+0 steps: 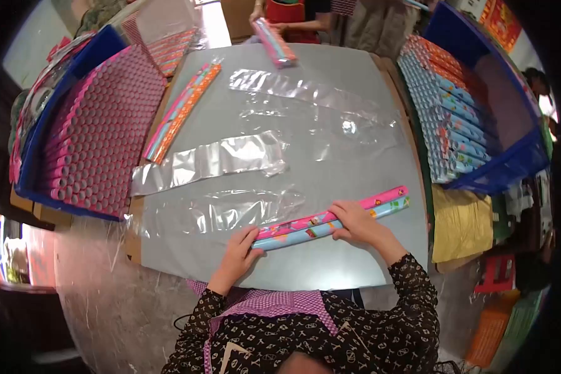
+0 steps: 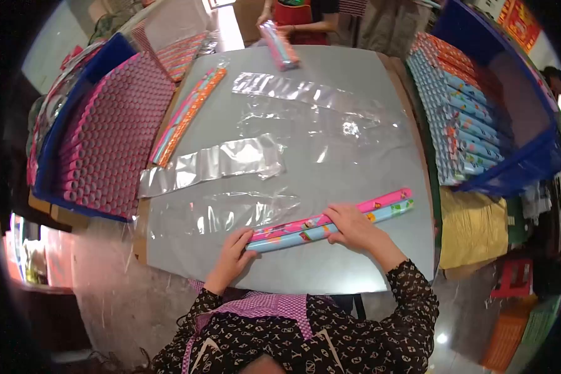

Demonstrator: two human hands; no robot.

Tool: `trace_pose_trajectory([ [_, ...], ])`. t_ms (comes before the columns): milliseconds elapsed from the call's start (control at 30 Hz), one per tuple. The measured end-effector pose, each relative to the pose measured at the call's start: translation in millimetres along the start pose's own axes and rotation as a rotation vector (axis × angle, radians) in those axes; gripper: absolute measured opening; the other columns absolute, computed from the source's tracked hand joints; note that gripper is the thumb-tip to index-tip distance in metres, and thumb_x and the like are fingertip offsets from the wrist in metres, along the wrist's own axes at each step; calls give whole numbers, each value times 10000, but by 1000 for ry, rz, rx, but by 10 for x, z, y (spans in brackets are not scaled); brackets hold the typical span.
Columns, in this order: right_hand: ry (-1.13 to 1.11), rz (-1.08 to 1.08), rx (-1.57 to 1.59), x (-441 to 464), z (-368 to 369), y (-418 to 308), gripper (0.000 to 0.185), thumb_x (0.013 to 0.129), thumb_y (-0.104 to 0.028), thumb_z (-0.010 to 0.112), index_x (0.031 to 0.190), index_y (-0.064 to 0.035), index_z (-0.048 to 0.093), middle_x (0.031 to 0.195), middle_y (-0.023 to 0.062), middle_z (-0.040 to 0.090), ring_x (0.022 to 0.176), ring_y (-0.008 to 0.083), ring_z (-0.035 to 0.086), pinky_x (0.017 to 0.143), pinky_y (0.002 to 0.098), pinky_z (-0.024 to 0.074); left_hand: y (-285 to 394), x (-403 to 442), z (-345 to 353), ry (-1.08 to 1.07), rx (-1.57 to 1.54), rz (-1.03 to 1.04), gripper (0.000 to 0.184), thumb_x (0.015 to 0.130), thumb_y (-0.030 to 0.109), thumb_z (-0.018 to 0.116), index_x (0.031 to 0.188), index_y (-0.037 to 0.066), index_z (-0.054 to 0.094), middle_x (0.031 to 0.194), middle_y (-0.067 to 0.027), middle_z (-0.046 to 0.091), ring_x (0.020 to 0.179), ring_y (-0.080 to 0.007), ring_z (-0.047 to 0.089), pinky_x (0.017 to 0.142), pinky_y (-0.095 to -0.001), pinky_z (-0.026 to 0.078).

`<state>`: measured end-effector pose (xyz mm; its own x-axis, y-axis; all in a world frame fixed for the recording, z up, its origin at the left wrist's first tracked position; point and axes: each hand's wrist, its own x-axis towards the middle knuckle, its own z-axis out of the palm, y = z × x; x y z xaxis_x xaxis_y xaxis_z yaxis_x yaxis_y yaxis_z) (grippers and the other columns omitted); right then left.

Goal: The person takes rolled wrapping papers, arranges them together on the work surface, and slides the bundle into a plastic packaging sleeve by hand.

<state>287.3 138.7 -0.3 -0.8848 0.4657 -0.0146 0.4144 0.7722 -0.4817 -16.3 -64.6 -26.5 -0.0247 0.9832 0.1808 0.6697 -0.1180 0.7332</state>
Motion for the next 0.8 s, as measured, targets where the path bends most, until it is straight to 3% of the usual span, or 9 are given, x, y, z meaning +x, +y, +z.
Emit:
trace_pose_trajectory([
  [133, 69, -56, 48, -55, -2, 64, 700, 753, -320, 756, 1312, -11, 468, 1360, 182, 473, 1267, 366, 434, 1045, 444, 374, -17, -38, 33, -25, 8, -28, 499, 846, 107, 679, 1301, -17, 516, 1340, -183, 495, 1212, -351, 495, 1035, -392, 395],
  [267, 250, 116, 193, -46, -41, 292, 623, 798, -241, 720, 1314, 8, 476, 1282, 175, 537, 1135, 344, 543, 947, 385, 452, 146, 17, 39, -24, 1, -75, 468, 858, 77, 653, 1288, -45, 514, 1331, -186, 502, 1201, -344, 499, 1032, -381, 391],
  [333, 682, 233, 661, -3, 59, 637, 427, 873, -209, 646, 1233, -5, 538, 1157, 114, 605, 1007, 250, 595, 826, 322, 478, 111, 11, 22, -4, 14, -75, 456, 866, 64, 647, 1284, -54, 510, 1326, -186, 504, 1183, -348, 506, 1022, -385, 397],
  [400, 890, 487, 1074, -33, -408, 762, 279, 930, -221, 590, 1137, -34, 589, 1022, 52, 639, 887, 169, 599, 734, 300, 477, 158, 22, 5, -20, 5, -89, 459, 866, 66, 648, 1286, -54, 507, 1330, -185, 502, 1188, -345, 503, 1023, -385, 397],
  [467, 1280, 409, 1296, -62, -556, 1196, 175, 947, -196, 559, 1050, -64, 608, 899, 37, 637, 801, 161, 595, 698, 325, 481, 141, 20, 9, -25, -2, -107, 463, 866, 69, 649, 1289, -53, 505, 1334, -185, 499, 1194, -343, 501, 1024, -385, 397],
  [533, 1467, 147, 1516, -240, -610, 1917, 116, 962, -178, 538, 987, -80, 597, 881, 38, 629, 785, 166, 587, 704, 372, 483, 82, 9, 22, -13, 37, -59, 466, 865, 71, 651, 1291, -50, 505, 1338, -187, 495, 1204, -343, 494, 1028, -386, 394],
  [567, 1471, 149, 1513, -291, -706, 2086, 116, 962, -178, 538, 987, -80, 597, 881, 38, 629, 785, 166, 587, 704, 372, 483, 68, 2, 25, -16, 34, -57, 466, 865, 71, 651, 1291, -50, 505, 1338, -187, 495, 1204, -343, 494, 1028, -386, 394],
  [633, 1812, 332, 1642, -329, -880, 2322, 83, 957, -158, 545, 921, -91, 577, 821, 25, 605, 754, 168, 574, 724, 383, 464, 47, 4, 31, -15, 42, -48, 478, 838, 25, 623, 1296, -34, 501, 1329, -191, 498, 1203, -344, 496, 1032, -377, 394],
  [800, 1953, 287, 1845, -298, -1086, 2638, 86, 951, -182, 565, 922, -102, 560, 786, 11, 574, 728, 152, 558, 730, 374, 458, 109, 13, 1, -26, 47, -73, 486, 828, 18, 629, 1295, -32, 501, 1334, -187, 493, 1210, -343, 490, 1036, -377, 390],
])
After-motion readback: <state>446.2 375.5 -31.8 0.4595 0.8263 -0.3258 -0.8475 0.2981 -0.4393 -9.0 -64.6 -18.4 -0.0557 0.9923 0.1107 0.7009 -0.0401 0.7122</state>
